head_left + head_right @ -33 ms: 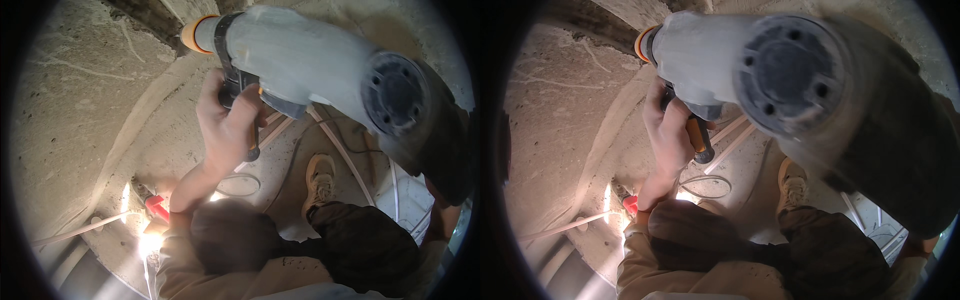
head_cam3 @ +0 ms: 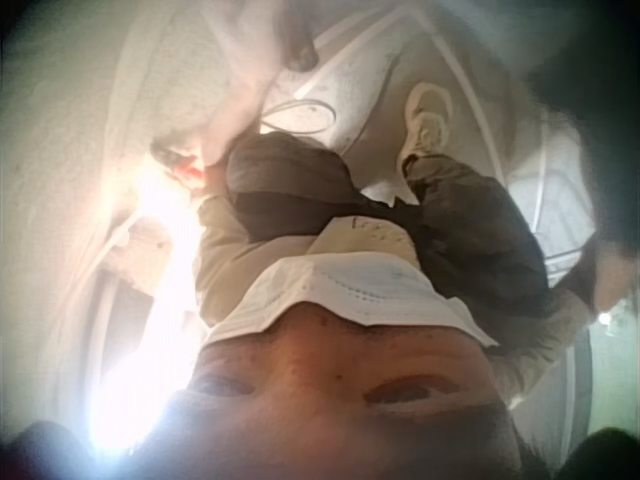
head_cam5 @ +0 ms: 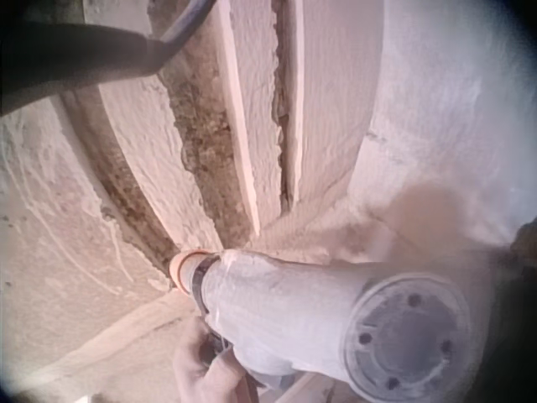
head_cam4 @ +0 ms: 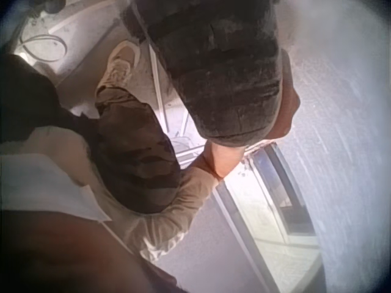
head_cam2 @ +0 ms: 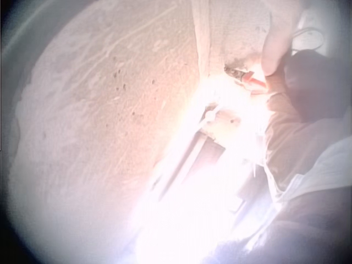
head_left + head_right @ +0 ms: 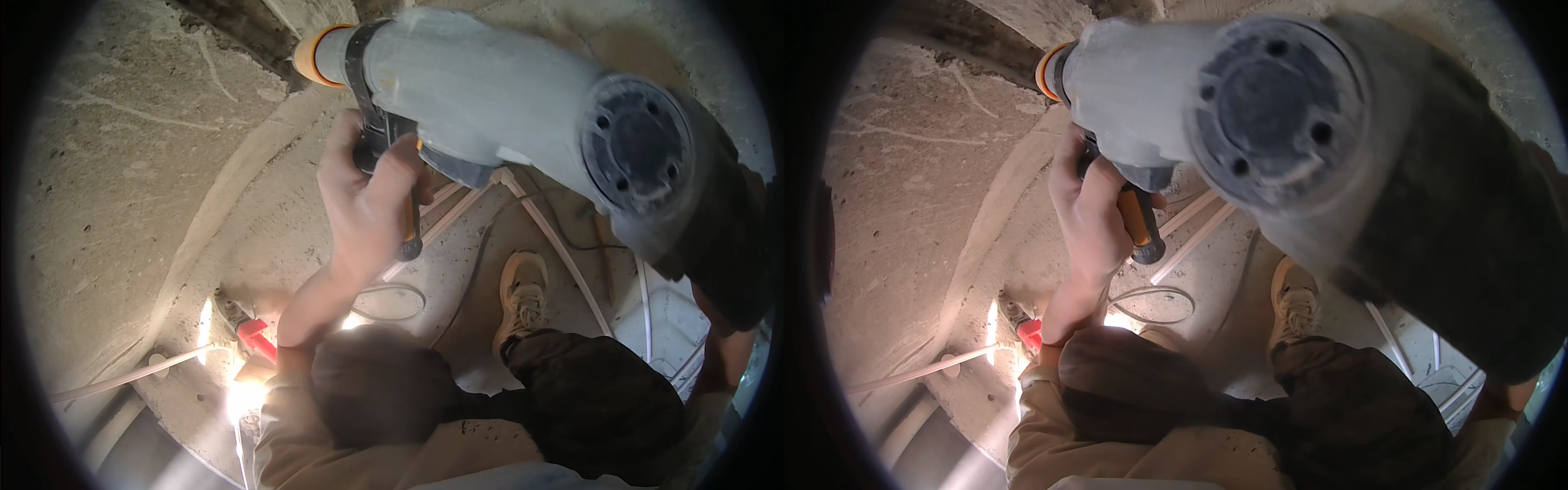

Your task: The person uses an angle grinder to cut grooves into a concrete ceiling, then drills holes and fits white PVC pipes into the grooves. The person repeatedly positions pipe segments, drills, and adjusts the pipes along the ceiling surface.

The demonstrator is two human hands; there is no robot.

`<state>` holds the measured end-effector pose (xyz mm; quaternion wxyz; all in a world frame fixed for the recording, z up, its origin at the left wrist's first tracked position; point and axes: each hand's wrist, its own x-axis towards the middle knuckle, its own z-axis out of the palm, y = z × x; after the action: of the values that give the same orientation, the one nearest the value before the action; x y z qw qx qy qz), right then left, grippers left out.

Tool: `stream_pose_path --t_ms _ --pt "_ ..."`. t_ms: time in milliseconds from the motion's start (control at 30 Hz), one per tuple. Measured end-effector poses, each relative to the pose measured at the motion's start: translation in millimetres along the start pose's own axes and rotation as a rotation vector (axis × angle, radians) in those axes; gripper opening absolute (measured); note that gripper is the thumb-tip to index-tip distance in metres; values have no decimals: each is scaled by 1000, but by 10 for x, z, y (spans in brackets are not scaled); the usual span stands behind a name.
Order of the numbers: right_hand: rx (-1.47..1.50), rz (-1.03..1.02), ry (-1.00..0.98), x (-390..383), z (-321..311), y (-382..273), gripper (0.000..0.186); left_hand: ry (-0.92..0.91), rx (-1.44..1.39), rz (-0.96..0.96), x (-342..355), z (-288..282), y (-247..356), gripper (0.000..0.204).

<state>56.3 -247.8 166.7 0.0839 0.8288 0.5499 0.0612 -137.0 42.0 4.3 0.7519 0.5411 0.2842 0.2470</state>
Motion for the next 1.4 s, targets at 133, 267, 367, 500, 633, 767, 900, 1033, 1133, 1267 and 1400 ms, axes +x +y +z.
stream_pose_path --t_ms 133,267,367,500,633,767,900,1033,1133,1267,1400 --pt "-8 -12 -2 40 7 -10 51 17 -7 13 69 -72 -12 20" --pt "-32 -8 -16 77 -11 -110 51 1 -109 69 67 -147 -61 18" --pt "-48 -6 -21 114 -36 -188 50 -22 -177 97 67 -201 -55 17" --pt "-93 -3 -12 133 -131 -201 50 -25 -253 28 67 -202 -2 16" --pt "-131 1 -7 74 -242 -240 50 -39 -262 -16 52 -162 29 17" --pt "-255 76 -62 -112 -307 -455 49 -54 -127 -111 -130 -129 16 19" --pt "-71 158 59 -285 -366 -581 49 -69 -67 20 -211 -110 46 18" --pt "-160 107 -20 -267 -408 -471 48 -47 -71 35 -112 -123 115 17" --pt "-147 172 33 -157 -392 -452 48 -42 -106 24 -13 -162 137 17" --pt "-183 87 70 121 -432 -471 49 -68 -230 40 48 -218 160 18" --pt "-201 14 97 366 -562 -519 50 -44 -251 58 93 -171 242 21"
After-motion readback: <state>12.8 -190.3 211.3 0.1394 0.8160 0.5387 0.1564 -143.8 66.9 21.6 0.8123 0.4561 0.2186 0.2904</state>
